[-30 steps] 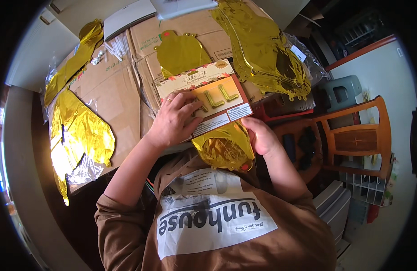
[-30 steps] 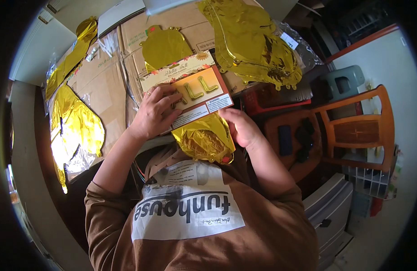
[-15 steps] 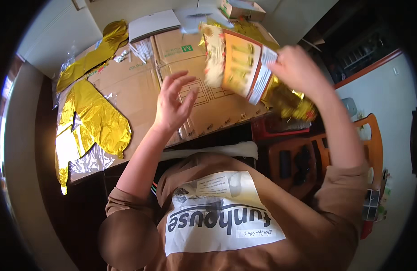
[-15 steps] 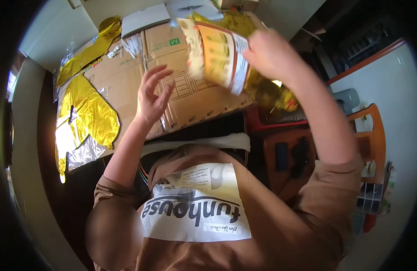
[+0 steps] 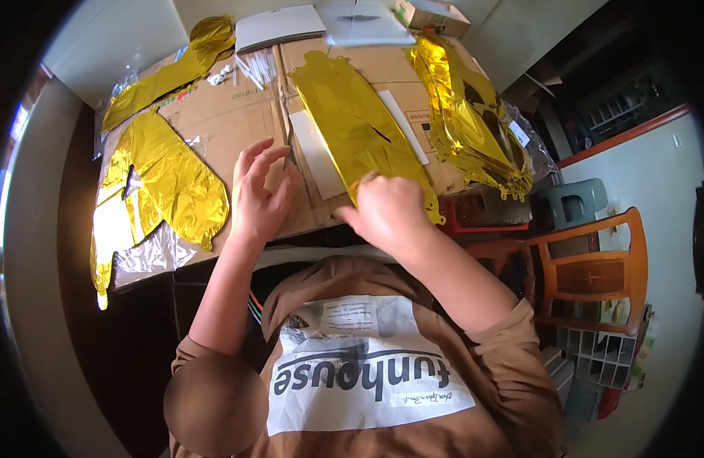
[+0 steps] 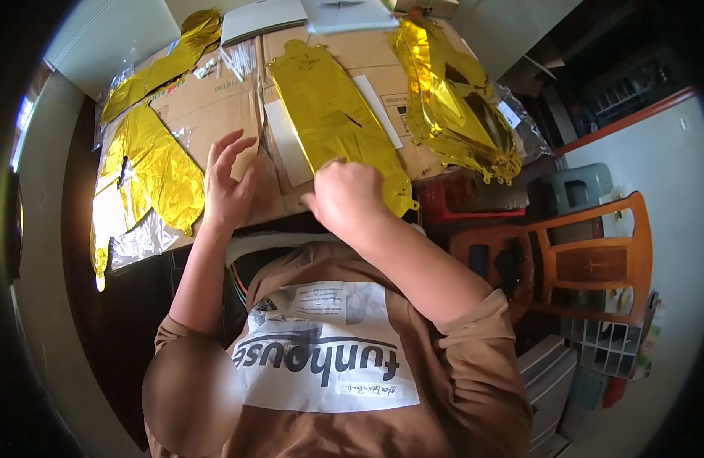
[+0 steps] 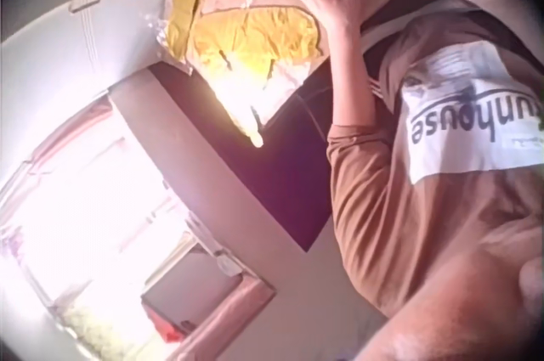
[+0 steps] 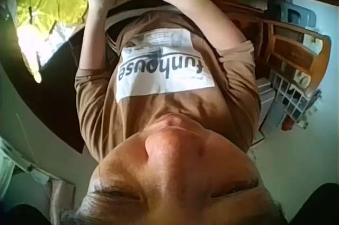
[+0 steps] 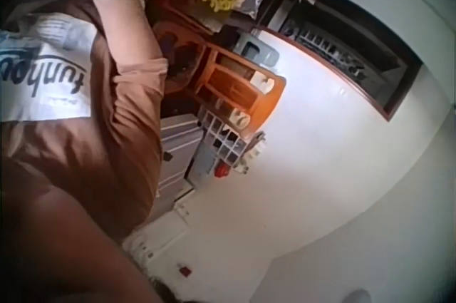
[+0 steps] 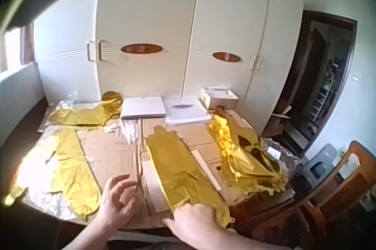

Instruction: Folding gold foil balloons and placing items into plastic packaging sleeves at a workbench.

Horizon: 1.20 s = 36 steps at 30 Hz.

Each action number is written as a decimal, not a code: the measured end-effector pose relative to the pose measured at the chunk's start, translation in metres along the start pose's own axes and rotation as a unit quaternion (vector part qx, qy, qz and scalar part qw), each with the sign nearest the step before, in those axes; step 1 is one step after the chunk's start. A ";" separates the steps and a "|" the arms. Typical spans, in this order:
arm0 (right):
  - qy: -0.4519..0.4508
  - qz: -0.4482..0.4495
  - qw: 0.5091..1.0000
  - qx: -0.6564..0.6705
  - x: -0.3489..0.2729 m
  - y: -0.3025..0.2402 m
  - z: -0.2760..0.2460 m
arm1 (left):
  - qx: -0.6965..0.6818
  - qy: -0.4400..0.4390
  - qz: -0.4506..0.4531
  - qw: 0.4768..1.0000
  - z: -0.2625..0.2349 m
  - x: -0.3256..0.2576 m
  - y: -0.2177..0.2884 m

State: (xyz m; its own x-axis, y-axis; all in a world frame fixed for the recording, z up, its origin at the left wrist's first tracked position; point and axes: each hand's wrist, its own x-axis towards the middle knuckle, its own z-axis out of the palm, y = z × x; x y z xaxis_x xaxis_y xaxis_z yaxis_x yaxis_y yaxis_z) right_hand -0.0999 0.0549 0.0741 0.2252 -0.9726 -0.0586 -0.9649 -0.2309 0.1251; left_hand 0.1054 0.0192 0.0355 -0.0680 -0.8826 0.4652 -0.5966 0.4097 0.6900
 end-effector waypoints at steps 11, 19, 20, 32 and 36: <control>0.141 -0.187 0.965 0.119 0.040 0.155 0.066 | 0.047 -0.091 0.138 0.985 0.026 0.003 0.017; 0.209 -0.163 0.947 0.179 0.013 0.136 0.079 | 0.121 -0.190 0.155 0.962 0.027 0.009 0.007; 0.215 -0.164 0.946 0.179 0.013 0.134 0.080 | 0.127 -0.189 0.155 0.961 0.026 0.008 0.006; 0.217 -0.166 0.939 0.208 0.007 0.135 0.078 | 0.136 -0.167 0.173 0.961 0.025 0.005 0.009; 0.237 -0.168 0.928 0.231 0.008 0.134 0.079 | 0.123 -0.141 0.180 0.966 0.028 -0.001 0.010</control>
State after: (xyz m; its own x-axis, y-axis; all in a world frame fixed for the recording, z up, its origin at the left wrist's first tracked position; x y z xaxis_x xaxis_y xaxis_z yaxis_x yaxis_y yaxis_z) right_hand -0.2378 0.0186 0.0124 0.4532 -0.7758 0.4390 -0.7593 -0.5940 -0.2659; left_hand 0.0770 0.0175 0.0263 -0.5004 -0.7357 0.4565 -0.6634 0.6646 0.3437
